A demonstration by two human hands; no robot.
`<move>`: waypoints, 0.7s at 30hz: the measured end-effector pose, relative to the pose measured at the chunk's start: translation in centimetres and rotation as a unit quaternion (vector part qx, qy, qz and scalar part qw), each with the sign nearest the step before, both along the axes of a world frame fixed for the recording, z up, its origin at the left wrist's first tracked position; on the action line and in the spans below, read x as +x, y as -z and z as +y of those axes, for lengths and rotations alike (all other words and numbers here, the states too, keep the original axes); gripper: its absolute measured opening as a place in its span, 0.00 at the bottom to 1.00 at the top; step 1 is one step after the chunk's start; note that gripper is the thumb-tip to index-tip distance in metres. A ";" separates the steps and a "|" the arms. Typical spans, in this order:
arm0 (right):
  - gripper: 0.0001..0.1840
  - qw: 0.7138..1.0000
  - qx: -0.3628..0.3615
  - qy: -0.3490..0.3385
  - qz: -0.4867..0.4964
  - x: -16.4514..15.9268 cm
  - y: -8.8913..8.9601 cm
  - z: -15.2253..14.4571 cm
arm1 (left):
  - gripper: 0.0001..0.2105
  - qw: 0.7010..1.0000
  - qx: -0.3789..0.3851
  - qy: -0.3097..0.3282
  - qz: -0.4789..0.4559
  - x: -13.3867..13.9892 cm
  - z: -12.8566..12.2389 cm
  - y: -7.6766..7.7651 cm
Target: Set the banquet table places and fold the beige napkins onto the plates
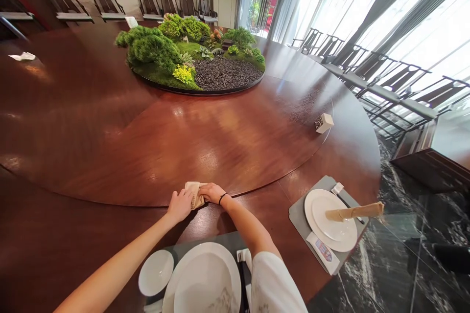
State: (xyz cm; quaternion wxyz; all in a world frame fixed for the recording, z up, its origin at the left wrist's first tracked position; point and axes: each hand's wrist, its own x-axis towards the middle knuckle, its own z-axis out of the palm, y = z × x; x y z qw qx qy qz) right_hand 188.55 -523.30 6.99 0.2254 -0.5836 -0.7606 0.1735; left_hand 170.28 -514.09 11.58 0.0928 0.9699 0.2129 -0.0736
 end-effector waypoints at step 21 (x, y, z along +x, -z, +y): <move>0.18 0.953 -0.202 0.206 -0.089 -3.0 -1.3 6.4 | 0.10 0.992 -0.030 -0.118 -0.025 1.4 6.4 -3.0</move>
